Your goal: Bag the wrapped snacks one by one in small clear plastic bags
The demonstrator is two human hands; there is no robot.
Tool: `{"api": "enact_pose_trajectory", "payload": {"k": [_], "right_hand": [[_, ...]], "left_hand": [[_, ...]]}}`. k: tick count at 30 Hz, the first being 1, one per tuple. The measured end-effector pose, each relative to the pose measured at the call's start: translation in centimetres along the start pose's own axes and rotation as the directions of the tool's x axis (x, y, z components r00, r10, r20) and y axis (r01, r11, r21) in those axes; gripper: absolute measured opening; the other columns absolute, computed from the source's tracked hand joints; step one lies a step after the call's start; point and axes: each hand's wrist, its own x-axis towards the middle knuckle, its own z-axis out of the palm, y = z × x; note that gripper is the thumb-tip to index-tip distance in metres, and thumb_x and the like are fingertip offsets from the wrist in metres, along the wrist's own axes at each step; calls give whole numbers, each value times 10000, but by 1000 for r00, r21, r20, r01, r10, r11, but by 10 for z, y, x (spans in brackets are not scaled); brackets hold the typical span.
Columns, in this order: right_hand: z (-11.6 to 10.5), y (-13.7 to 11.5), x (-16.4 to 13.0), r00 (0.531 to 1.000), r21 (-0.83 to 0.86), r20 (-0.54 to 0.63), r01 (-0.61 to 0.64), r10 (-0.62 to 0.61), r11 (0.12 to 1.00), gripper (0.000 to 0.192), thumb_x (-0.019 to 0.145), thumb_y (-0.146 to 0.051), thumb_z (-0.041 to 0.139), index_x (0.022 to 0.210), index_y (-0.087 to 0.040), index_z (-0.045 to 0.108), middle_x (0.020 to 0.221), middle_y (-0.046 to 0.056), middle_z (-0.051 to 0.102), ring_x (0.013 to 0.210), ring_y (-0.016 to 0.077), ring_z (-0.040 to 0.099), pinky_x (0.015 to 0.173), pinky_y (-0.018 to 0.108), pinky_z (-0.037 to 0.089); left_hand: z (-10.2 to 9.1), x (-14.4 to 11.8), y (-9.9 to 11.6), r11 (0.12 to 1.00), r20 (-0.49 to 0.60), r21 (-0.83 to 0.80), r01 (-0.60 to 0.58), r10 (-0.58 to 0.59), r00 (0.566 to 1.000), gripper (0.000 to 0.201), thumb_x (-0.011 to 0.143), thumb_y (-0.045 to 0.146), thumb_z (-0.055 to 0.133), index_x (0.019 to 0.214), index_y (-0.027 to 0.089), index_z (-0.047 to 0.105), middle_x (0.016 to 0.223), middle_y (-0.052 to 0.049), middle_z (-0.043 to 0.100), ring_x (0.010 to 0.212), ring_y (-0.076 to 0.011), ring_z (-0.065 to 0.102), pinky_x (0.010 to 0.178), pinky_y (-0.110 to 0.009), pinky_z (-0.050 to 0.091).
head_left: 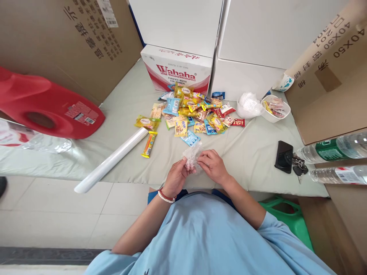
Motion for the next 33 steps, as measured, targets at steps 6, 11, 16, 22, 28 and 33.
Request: {"api": "enact_pose_trajectory", "payload": {"k": [6, 11, 16, 22, 28, 33], "right_hand": [[-15, 14, -1, 932, 505, -75, -271, 354, 820, 198, 908, -444, 700, 890, -247, 705, 858, 22, 646, 717, 159, 557, 672, 298, 488], [-43, 33, -25, 714, 845, 189, -468, 674, 259, 340, 729, -446, 852, 830, -221, 618, 720, -33, 589, 521, 76, 367, 465, 199, 292], [-50, 48, -54, 659, 685, 126, -598, 741, 416, 340, 751, -474, 808, 818, -214, 599, 717, -14, 601, 513, 88, 395, 451, 209, 327], [-61, 24, -58, 976, -50, 164, -139, 145, 989, 564, 870, -305, 728, 1415, -304, 581, 1583, 126, 421, 1215, 297, 575, 1020, 500, 512], [-40, 4, -43, 949, -135, 307, 119, -73, 984, 202, 1005, -244, 546, 1106, -258, 721, 1117, 101, 706, 987, 238, 648, 860, 386, 545], [-28, -6, -41, 994, -46, 48, -95, 97, 994, 193, 1039, -259, 503, 1004, -218, 689, 817, 28, 655, 710, 151, 624, 668, 264, 494]], "left_hand": [[-31, -5, 14, 997, -113, 12, -71, 72, 991, 504, 843, 568, 689, 551, 204, 498, 636, -8, 530, 655, -145, 550, 674, -297, 493], [-58, 0, 12, 988, -223, -150, 28, -61, 973, 415, 782, 444, 774, 571, 193, 520, 608, 21, 537, 602, -116, 547, 652, -274, 514], [-68, 9, 12, 970, -191, -180, 161, -195, 962, 395, 736, 390, 835, 585, 182, 535, 600, 21, 562, 614, -125, 599, 671, -286, 561], [-66, 12, 16, 978, -148, -88, 192, -203, 968, 343, 768, 381, 826, 648, 169, 584, 627, -6, 628, 610, -139, 634, 642, -291, 569], [-61, 13, 22, 986, -247, -70, 154, -167, 955, 372, 748, 439, 836, 814, 175, 583, 753, 5, 659, 683, -137, 678, 656, -276, 577], [-56, -11, 14, 969, -493, 218, -119, 214, 843, 471, 738, 579, 807, 869, 210, 546, 867, 21, 625, 796, -125, 656, 627, -207, 525]]}}
